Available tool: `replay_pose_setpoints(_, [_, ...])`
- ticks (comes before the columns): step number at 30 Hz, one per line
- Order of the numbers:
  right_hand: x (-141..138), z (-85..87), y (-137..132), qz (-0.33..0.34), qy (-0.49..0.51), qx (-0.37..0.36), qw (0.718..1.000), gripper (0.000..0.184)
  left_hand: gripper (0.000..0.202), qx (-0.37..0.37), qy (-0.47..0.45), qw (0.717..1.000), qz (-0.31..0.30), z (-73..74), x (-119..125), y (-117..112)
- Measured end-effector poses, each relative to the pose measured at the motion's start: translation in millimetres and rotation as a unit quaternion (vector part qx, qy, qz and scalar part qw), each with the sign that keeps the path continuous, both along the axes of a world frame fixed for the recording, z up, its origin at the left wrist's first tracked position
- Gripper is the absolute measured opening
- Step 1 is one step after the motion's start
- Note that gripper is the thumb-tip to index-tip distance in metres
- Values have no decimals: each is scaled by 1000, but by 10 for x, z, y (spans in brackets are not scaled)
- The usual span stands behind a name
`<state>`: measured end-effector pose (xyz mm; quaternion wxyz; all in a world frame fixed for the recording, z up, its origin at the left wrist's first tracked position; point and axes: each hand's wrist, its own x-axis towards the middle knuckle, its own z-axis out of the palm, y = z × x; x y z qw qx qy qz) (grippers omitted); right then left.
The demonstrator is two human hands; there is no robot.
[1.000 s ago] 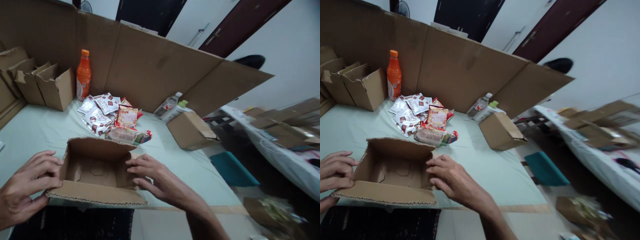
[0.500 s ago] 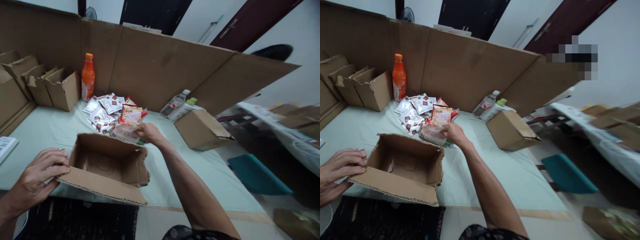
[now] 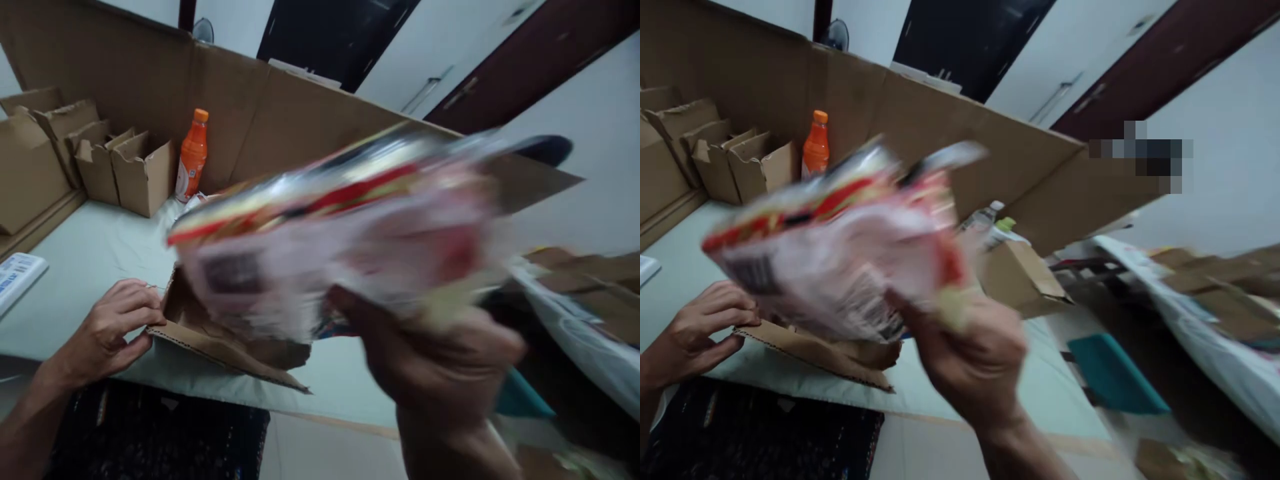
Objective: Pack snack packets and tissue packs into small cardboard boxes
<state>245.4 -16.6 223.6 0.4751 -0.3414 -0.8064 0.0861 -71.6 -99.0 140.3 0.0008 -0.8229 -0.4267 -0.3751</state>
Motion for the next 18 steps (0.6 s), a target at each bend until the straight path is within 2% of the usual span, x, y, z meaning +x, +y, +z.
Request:
replay_pose_setpoints(2, [-64,-40,-10,96,-151,41,983,22,21,0,-3,1000,10,-9,15,-19])
replay_pose_setpoints(4, [-159,-101,36,129,-278,64,950,29,22,-1,-6,1000,15,-28,26,-28])
replay_pose_setpoints(8, [-489,-331,146,99,-498,-28,861,24,24,-5,-6,1000,5,-61,43,-8])
replay_pose_setpoints(10, [-651,-447,186,121,-568,-76,810,21,23,0,-5,1000,7,-64,46,11])
replay_pose_setpoints(12, [-727,-494,218,161,-592,-103,783,20,22,5,1,1000,4,-61,45,23])
replay_pose_setpoints(14, [-670,-447,241,200,-563,-110,794,21,22,8,2,1000,5,-65,41,17])
replay_pose_setpoints(16, [-478,-334,245,214,-487,-100,841,27,23,12,-8,999,35,-92,30,-13])
replay_pose_setpoints(18, [-199,-217,226,191,-394,-68,896,30,30,28,-29,994,100,-147,9,-57])
